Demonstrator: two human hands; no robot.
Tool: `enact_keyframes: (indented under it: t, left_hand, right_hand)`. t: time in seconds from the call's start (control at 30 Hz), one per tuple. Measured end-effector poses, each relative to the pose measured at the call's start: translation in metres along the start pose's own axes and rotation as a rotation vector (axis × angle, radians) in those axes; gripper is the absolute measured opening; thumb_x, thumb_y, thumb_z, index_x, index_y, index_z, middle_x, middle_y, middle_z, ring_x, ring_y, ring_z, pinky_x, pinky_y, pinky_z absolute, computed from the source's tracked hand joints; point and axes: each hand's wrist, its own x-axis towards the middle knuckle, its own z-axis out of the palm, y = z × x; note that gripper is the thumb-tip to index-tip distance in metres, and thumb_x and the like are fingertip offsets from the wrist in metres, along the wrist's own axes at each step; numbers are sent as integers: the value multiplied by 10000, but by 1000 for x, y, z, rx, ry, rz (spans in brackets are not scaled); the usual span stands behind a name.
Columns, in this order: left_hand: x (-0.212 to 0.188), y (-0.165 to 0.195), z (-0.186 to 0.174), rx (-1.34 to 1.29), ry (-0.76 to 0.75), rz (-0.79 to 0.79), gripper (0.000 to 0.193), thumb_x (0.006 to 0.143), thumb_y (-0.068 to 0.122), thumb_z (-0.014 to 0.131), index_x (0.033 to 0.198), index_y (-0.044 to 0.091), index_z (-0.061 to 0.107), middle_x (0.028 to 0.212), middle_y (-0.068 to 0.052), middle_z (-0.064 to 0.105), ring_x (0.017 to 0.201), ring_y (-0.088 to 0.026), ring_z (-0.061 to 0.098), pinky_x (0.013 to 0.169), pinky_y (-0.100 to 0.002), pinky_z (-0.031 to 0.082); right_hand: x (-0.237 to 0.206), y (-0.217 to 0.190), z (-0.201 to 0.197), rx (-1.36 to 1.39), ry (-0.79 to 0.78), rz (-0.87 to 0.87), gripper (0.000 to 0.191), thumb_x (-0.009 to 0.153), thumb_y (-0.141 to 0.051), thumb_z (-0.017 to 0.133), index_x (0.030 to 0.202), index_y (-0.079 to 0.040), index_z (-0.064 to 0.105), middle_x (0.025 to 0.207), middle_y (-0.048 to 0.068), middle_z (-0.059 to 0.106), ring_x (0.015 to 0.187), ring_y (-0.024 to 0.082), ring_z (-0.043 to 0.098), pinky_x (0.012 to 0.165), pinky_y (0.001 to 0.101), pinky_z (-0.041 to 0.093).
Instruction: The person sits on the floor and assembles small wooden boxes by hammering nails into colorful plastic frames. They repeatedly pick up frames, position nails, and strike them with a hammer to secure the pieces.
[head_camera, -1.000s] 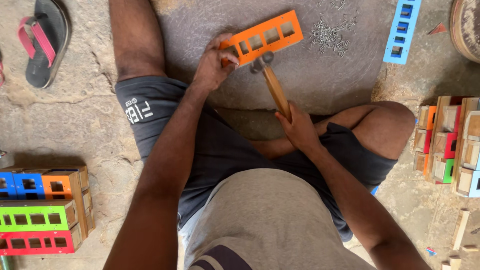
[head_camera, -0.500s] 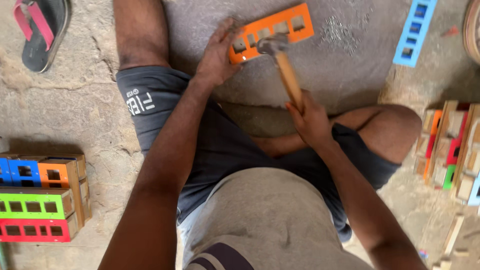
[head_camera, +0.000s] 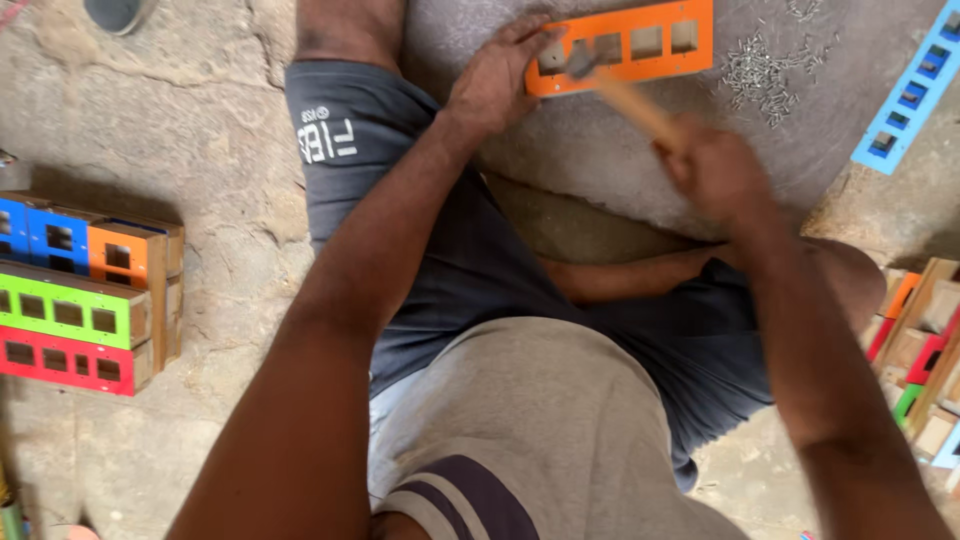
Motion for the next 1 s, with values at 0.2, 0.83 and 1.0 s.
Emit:
enact_keyframes:
  t: [0.2, 0.83, 1.0]
  left_hand:
    - [-1, 5, -5, 4, -88, -90, 863, 791, 135, 860, 1544, 187, 441, 1604, -67, 387, 1464, -299, 388, 1172, -396, 406]
    - [0, 22, -14, -31, -54, -51, 774, 748, 10, 803, 1466, 129, 541, 1530, -124, 473, 1402, -353, 466, 1159, -404, 421]
    - [-8, 24, -18, -15, -100, -96, 683, 876, 22, 625, 1533, 93, 452, 1470, -176, 549, 1324, -364, 542, 1127, -421, 457]
  right_hand:
    - [-34, -5, -14, 479, 402, -101, 308, 1119, -289, 660, 1138, -4, 545, 764, 159, 636, 679, 372, 665, 660, 452, 524]
    - [-30, -19, 84, 325, 354, -76, 265, 1104, -258, 664, 1127, -8, 578, 843, 232, 652, 746, 431, 644, 618, 494, 488]
    - [-56, -18, 97, 503, 424, -46, 307, 1052, -303, 653, 1107, -7, 589, 790, 177, 673, 651, 330, 682, 563, 442, 520]
